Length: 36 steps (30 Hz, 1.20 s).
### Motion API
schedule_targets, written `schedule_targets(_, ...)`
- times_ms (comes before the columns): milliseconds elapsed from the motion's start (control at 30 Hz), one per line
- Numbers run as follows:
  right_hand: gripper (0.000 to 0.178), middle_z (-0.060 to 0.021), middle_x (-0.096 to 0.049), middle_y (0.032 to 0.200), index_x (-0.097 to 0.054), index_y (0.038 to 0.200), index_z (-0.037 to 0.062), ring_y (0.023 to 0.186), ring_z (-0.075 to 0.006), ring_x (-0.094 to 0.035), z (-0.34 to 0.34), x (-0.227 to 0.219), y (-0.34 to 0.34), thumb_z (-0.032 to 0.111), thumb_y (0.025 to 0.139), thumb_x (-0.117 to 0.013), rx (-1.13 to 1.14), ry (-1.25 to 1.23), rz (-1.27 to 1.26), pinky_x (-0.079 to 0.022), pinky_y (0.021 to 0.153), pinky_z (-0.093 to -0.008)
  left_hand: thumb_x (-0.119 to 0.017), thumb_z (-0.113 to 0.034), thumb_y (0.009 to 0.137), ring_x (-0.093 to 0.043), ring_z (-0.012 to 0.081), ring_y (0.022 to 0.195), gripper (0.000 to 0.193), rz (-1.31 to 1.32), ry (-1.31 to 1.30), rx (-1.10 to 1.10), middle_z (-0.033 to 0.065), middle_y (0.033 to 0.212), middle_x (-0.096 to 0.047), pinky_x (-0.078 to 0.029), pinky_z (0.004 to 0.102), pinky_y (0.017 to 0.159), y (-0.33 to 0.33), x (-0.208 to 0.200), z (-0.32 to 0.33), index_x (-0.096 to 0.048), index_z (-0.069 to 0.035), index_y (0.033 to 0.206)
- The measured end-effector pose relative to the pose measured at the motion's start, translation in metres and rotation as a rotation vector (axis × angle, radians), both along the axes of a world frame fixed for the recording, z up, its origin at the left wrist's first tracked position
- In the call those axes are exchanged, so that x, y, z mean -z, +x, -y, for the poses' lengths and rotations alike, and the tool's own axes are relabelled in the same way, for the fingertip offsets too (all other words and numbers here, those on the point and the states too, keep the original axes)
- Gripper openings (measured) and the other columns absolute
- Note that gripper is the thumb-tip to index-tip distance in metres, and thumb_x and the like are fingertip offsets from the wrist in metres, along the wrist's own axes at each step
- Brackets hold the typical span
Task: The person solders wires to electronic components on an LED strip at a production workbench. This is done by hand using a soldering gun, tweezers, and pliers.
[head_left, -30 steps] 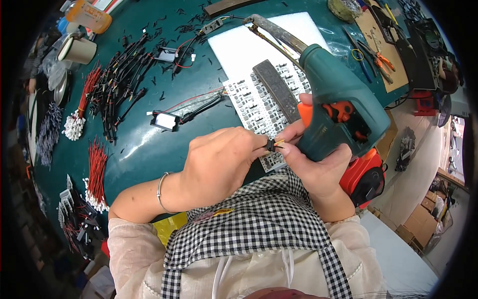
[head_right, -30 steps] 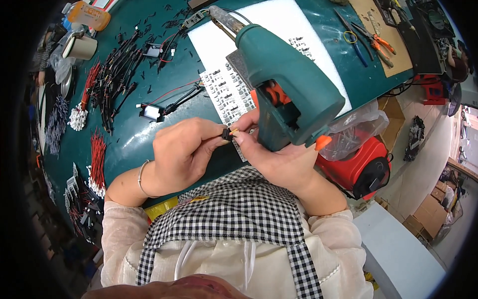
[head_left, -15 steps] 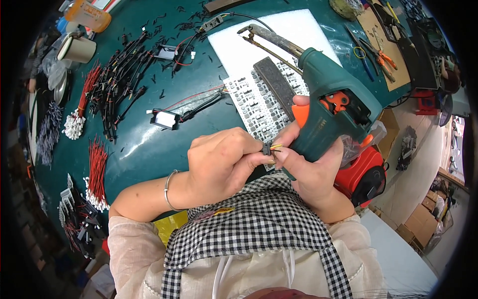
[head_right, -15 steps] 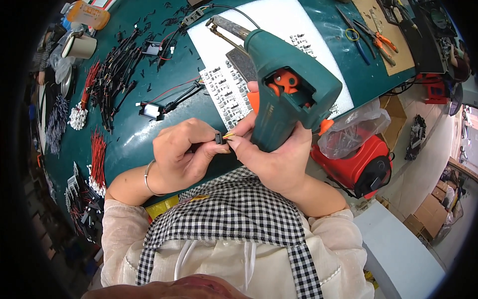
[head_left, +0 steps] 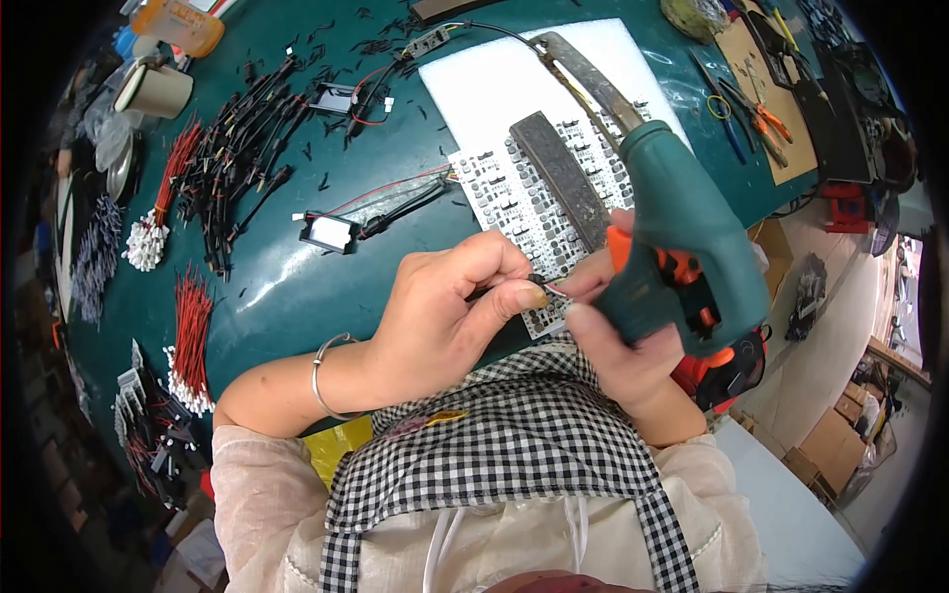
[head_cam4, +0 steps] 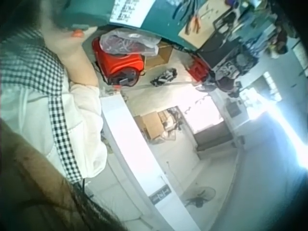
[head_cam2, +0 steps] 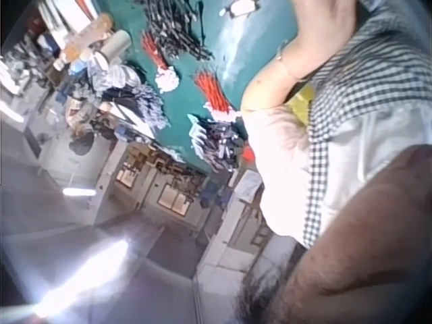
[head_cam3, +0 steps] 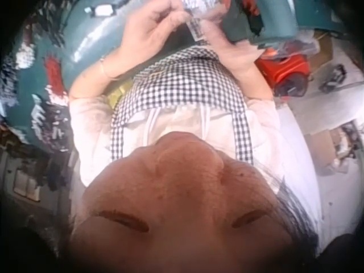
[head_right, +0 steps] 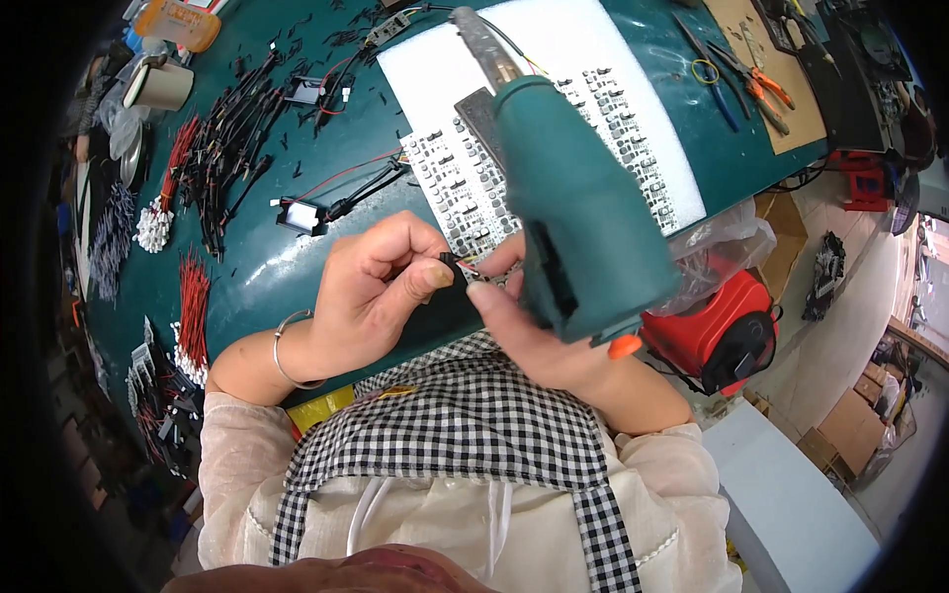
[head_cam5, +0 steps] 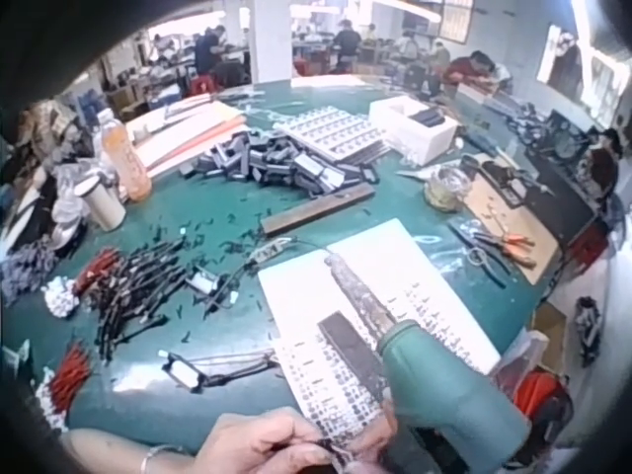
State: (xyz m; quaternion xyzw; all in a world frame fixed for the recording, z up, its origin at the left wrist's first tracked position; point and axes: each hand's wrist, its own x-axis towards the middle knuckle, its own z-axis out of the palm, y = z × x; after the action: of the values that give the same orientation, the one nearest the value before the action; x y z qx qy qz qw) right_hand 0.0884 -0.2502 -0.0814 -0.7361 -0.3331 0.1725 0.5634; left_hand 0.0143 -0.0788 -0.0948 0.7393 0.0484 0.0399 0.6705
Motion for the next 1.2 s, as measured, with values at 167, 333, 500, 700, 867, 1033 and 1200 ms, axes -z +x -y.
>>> schedule_targets(167, 0.020, -0.0032, -0.061, 0.078, -0.059, 0.097, -0.0007, 0.065, -0.0057, -0.054, -0.006, 0.003, 0.004, -0.002, 0.078, -0.067, 0.164, 0.249, -0.198, -0.044, 0.057, -0.0209, -0.061, -0.015, 0.090, -0.044, 0.0037, 0.053, 0.016, 0.006, 0.040, 0.082, -0.0020, 0.062, -0.052, -0.035, 0.0204, 0.048, 0.001, -0.008, -0.004, -0.056, -0.001, 0.083)
schedule_targets(333, 0.020, -0.0045, -0.063, 0.081, -0.059, 0.096, -0.0026, 0.071, -0.0087, -0.058, -0.006, 0.002, 0.007, -0.006, 0.077, -0.066, 0.108, 0.235, -0.352, -0.048, 0.062, -0.0230, -0.066, -0.014, 0.086, -0.045, 0.0049, 0.051, 0.017, 0.074, 0.087, 0.133, -0.0005, 0.062, -0.054, -0.036, 0.0213, 0.046, 0.002, -0.008, -0.007, -0.058, -0.001, 0.081)
schedule_targets(500, 0.054, -0.0099, -0.060, 0.074, -0.039, 0.125, -0.0090, 0.065, -0.0115, -0.057, -0.016, 0.002, 0.003, -0.010, 0.074, -0.058, 0.166, 0.254, -0.402, -0.047, 0.057, -0.0233, -0.069, -0.012, 0.082, -0.047, 0.0069, 0.050, 0.016, 0.036, 0.138, 0.217, 0.0017, 0.063, -0.055, -0.038, 0.0220, 0.046, 0.005, -0.015, -0.016, -0.058, 0.000, 0.081)
schedule_targets(700, 0.055, -0.0100, -0.061, 0.075, -0.041, 0.124, -0.0088, 0.064, -0.0109, -0.057, -0.011, 0.012, 0.003, -0.005, 0.075, -0.066, 0.137, 0.142, -0.160, -0.047, 0.057, -0.0238, -0.069, -0.014, 0.081, -0.043, 0.0095, 0.051, 0.017, -0.115, 0.186, 0.148, 0.0043, 0.060, -0.053, -0.038, 0.0244, 0.048, 0.010, -0.009, -0.030, -0.059, 0.000, 0.079)
schedule_targets(867, 0.062, -0.0122, -0.058, 0.067, -0.038, 0.127, -0.0122, 0.054, -0.0145, -0.054, 0.019, 0.008, 0.003, 0.013, 0.079, -0.069, 0.248, 0.172, -0.321, -0.045, 0.052, -0.0235, -0.065, -0.019, 0.085, -0.042, 0.0169, 0.045, 0.022, -0.138, 0.584, 0.001, 0.0125, 0.053, -0.047, -0.035, 0.0313, 0.045, 0.017, 0.014, -0.057, -0.060, 0.001, 0.075)
schedule_targets(1033, 0.072, -0.0102, -0.055, 0.061, -0.037, 0.124, -0.0161, 0.047, -0.0147, -0.051, 0.045, 0.001, -0.002, 0.024, 0.076, -0.073, 0.258, 0.260, -0.396, -0.043, 0.044, -0.0238, -0.064, -0.020, 0.086, -0.045, 0.0258, 0.043, 0.023, -0.129, 0.702, -0.018, 0.0164, 0.054, -0.048, -0.036, 0.0343, 0.045, 0.026, 0.020, -0.061, -0.062, 0.001, 0.078)
schedule_targets(1200, 0.077, -0.0071, -0.049, 0.056, -0.040, 0.119, -0.0170, 0.042, -0.0133, -0.047, 0.056, -0.006, -0.007, 0.030, 0.072, -0.078, 0.281, 0.179, -0.420, -0.041, 0.038, -0.0229, -0.064, -0.023, 0.085, -0.049, 0.0336, 0.049, 0.024, -0.103, 0.791, 0.000, 0.0183, 0.059, -0.052, -0.038, 0.0376, 0.047, 0.029, 0.028, -0.062, -0.063, 0.000, 0.078)
